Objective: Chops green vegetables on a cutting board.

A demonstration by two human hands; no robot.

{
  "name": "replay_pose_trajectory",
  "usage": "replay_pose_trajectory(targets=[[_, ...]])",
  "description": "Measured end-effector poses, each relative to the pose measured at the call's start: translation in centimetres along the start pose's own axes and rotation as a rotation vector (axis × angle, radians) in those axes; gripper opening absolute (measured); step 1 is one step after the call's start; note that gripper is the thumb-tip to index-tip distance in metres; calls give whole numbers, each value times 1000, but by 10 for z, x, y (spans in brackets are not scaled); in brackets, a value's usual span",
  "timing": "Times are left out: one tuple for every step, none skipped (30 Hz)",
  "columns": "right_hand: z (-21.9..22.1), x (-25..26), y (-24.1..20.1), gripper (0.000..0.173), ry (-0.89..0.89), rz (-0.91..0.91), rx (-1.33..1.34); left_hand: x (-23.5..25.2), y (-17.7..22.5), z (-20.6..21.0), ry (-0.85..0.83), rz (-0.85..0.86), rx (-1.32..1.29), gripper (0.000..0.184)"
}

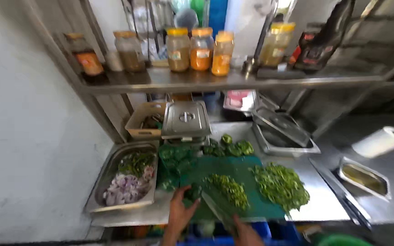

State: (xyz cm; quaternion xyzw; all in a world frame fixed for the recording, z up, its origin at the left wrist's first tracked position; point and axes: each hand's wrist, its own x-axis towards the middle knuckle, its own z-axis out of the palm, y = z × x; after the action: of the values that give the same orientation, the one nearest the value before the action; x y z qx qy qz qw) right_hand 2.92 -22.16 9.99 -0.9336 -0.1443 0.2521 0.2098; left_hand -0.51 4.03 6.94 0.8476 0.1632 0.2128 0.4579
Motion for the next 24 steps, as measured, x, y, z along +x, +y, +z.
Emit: replay_pose_trajectory(targets=[[-2,3,-3,45,-40,67,-42,-1,5,3,-96,4,28,61],[-5,8,-4,46,-57,109,-71,0,10,7,-220,0,73,61],[-8,14,-2,47,-62,132,-94,3,13,15,-348,-3,133,60],[-13,20,0,47,-70,146,-111,8,13,24,-463,-1,197,58],[-17,24,0,47,-85,152,-129,12,11,33,-546,16,252,56],[-20,24,-1,48,-109,155,-151,14,7,39,-597,39,287,55],[-22,23,-2,50,-136,156,-169,16,4,41,-624,61,302,56],[-24,24,-3,51,-160,158,-179,20,2,40,-632,88,296,57],[-25,26,-4,52,-176,157,-183,24,2,38,-635,118,283,57],[-24,27,-3,53,-192,154,-182,26,3,34,-644,144,275,54],[-24,28,-3,53,-205,150,-181,28,4,30,-664,172,274,49],[-25,28,-3,53,-221,146,-187,33,6,28,-697,199,280,43],[-29,30,-5,53,-233,143,-202,39,9,26,-739,225,295,38],[-35,29,-8,54,-240,142,-222,45,14,26,-794,232,311,36],[-42,27,-12,53,-240,141,-254,51,20,26,-846,235,326,34],[-52,23,-17,52,-233,140,-293,57,24,27,-896,237,340,33],[-62,18,-23,50,-226,142,-334,63,28,28,-932,242,349,32],[-72,14,-28,48,-224,141,-365,68,30,30,-964,249,358,32],[-78,12,-31,46,-224,135,-382,72,31,31,-986,269,368,31],[-76,14,-33,46,-227,130,-381,75,31,32,-1003,291,375,30],[-67,20,-32,48,-232,119,-354,77,31,33,-1019,307,381,30],[-54,31,-27,49,-234,101,-317,80,31,34,-1029,318,387,29],[-40,43,-21,49,-239,83,-279,81,29,34,-1029,333,388,28],[-33,51,-17,48,-245,70,-264,81,27,35,-1025,344,382,28]])
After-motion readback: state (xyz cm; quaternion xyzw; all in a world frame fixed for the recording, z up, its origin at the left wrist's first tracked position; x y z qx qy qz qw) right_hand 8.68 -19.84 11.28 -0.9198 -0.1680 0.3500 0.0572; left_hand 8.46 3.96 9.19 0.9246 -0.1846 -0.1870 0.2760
